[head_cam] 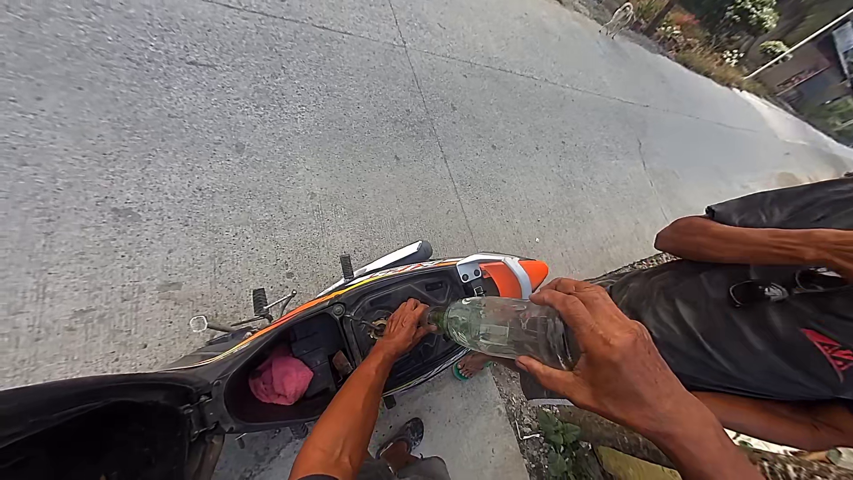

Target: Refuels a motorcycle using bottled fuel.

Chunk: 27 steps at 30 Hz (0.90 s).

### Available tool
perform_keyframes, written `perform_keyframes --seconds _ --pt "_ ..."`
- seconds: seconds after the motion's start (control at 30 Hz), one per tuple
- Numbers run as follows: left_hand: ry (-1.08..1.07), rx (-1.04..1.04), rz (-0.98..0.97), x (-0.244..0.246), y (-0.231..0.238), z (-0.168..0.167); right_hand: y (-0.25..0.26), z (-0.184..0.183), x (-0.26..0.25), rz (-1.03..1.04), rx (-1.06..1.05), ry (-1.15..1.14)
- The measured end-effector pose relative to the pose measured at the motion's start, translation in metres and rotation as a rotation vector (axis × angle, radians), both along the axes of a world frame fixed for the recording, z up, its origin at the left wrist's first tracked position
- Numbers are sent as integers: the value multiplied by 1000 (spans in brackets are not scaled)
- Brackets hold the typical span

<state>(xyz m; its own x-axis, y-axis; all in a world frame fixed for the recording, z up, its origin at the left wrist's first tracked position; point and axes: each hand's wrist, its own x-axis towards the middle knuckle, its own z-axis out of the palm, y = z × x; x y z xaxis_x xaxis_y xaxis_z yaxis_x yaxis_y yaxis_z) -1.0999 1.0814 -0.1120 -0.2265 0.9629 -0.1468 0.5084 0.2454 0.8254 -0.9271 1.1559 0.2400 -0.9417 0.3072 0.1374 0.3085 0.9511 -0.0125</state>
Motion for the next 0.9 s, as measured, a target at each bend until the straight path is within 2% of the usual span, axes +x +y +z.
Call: perform_keyframes --seconds 0.9 --pt "24 -15 14 2 2 -2 0 -1 18 -27 0 50"
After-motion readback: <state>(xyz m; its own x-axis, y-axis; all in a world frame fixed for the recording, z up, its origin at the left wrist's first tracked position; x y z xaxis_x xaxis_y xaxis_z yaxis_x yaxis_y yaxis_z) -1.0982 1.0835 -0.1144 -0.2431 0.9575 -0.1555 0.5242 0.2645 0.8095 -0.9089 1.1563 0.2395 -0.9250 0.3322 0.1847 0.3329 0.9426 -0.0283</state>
